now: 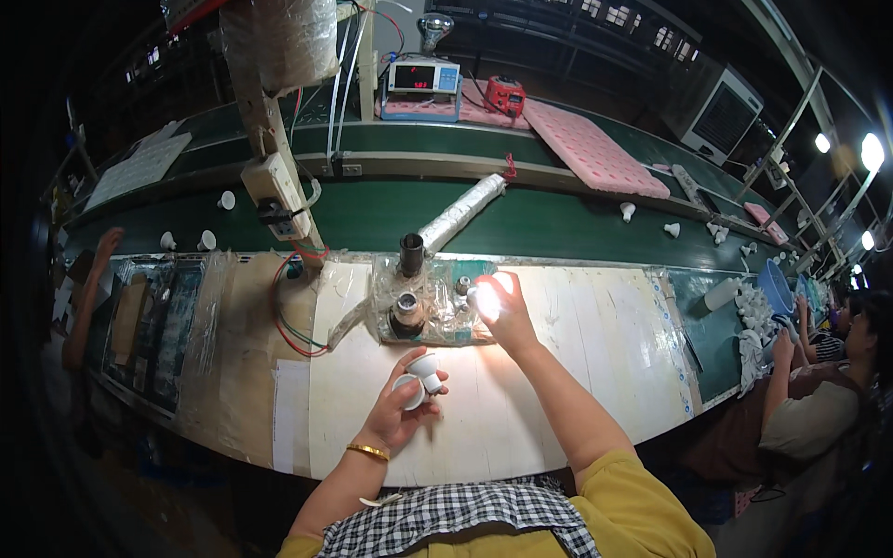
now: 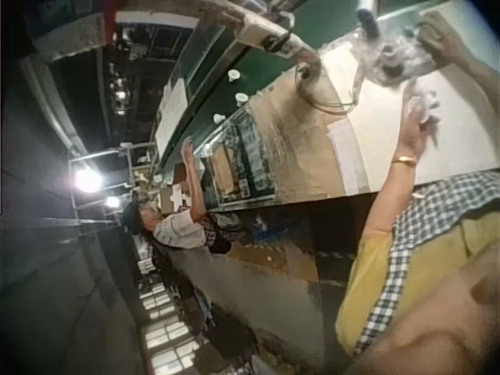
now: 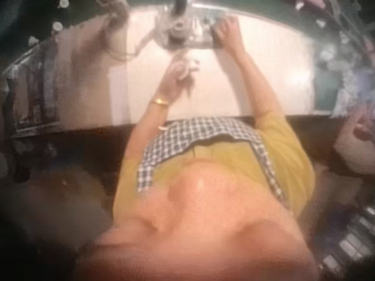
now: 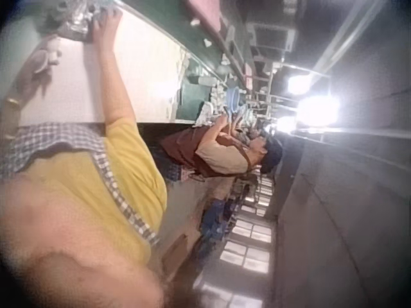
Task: Manually assemble and test LED lightbulbs by inserting the bulb into a testing fixture and inspecting functionality.
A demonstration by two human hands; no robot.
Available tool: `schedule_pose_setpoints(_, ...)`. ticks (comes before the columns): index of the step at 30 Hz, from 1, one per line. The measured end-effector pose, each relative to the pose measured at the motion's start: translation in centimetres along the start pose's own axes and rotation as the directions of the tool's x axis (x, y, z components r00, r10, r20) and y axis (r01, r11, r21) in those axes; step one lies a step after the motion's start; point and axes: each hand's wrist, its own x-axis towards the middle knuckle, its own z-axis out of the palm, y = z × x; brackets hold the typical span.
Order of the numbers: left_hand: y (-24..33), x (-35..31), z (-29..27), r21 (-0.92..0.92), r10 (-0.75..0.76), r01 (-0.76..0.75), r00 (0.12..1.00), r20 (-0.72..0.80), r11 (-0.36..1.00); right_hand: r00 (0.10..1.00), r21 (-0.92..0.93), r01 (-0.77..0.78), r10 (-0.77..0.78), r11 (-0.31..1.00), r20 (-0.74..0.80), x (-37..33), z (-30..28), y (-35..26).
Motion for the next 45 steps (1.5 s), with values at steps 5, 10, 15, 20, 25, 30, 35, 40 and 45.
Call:
schedule_pose_setpoints(5,0.2,0.4,-0.6,-0.041,0.001,0.003,0.996,0.088,0.999,0.932,0.200,-0.177,0.099,0.964,0.349,-0.3,-2.1,-2.5)
schedule_pose_setpoints(10,0.2,0.6,-1.1,0.048,-0.144,0.137,0.949,0.279,0.989,0.452,0.318,-0.716,0.065,0.622,0.890,-1.8,-3.0,-7.3)
schedule_pose_setpoints(15,0.4,-0.1,-0.1,0.077,-0.185,0.174,0.968,0.171,0.982,0.381,0.292,-0.716,0.004,0.634,0.925,-2.8,-3.8,-7.9)
schedule_pose_setpoints(20,-0.3,0.1,-0.4,0.004,-0.112,0.112,0.994,0.005,0.994,0.444,0.317,-0.717,0.056,0.621,0.895,-4.2,-3.6,-7.4)
schedule_pose_setpoints(25,-1.2,0.6,-1.1,-0.124,-0.116,0.110,0.992,-0.043,0.986,0.538,0.380,-0.742,0.154,0.552,0.829,-5.6,-2.2,-6.6)
schedule_pose_setpoints(30,-0.9,0.7,-0.7,-0.196,-0.044,0.046,0.999,0.017,0.979,0.681,0.416,-0.694,0.348,0.588,0.645,-3.7,-2.1,-5.4)
schedule_pose_setpoints(35,-0.5,0.8,0.1,-0.042,-0.061,0.062,0.997,0.044,0.997,0.931,-0.078,-0.268,0.279,0.960,0.235,-0.1,-2.3,-1.1)
schedule_pose_setpoints(40,-0.9,1.0,-0.3,0.055,-0.146,0.145,0.989,0.022,0.988,0.946,-0.125,-0.257,0.276,0.958,0.170,0.7,-0.9,-0.2)
schedule_pose_setpoints(45,-1.7,1.5,-0.7,0.162,-0.098,0.096,0.995,0.003,0.982,0.936,-0.208,-0.270,0.307,0.940,0.173,1.7,-0.8,0.4)
